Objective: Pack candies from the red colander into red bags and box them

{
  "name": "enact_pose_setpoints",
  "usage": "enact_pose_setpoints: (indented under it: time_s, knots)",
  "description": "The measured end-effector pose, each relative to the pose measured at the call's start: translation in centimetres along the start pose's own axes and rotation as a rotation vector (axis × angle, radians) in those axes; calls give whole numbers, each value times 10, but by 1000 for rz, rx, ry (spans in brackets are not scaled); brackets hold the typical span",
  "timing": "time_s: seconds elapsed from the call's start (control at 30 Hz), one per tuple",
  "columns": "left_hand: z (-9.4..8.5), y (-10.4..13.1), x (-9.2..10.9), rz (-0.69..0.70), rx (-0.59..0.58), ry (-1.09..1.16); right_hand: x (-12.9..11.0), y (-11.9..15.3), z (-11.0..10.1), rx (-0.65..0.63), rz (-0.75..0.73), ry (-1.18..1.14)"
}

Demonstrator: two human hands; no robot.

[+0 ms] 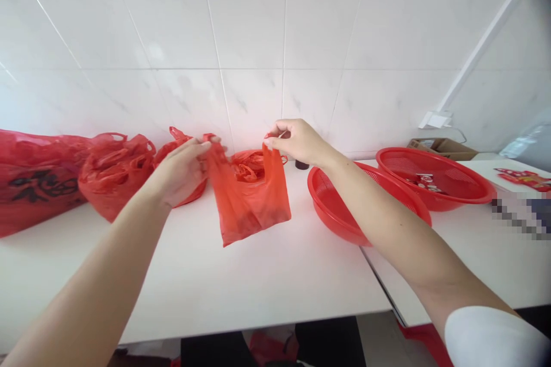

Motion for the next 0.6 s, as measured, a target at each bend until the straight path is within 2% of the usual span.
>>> enact_pose_setpoints:
  time_s: [0.1, 0.17, 0.2, 0.3, 0.43, 0.53, 0.6]
  knots:
    - [46, 1, -6, -105, -272, -147, -20, -9, 15, -60, -74, -25]
    - [65, 2, -16, -182, -371, -350, -34, -10, 27, -109, -116, -50]
    - [70, 2, -21, -205, -381, -424, -38, -9, 33, -141, -126, -62]
    - [73, -3, -26, -205, -323, -439, -35, -2, 48, -230, -125, -95]
    - [61, -7, -34, -233, -263, -259, 3, 6, 51, -193, -69, -87]
    - [55, -5, -39, -244, -317, -231, 22, 18, 48, -133, -15, -81]
    - [56, -2, -38, -212, -394, -234, 15, 32, 46, -131, -40, -122]
Point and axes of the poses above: each hand's wrist, its own y-axis away from the middle knuckle, its own z-axis out of the palm, x = y × z, the point moved 8 cm from there along -y, towards the middle knuckle, and after that the axes turned 2 degrees about -y, right-handed, at the moved point
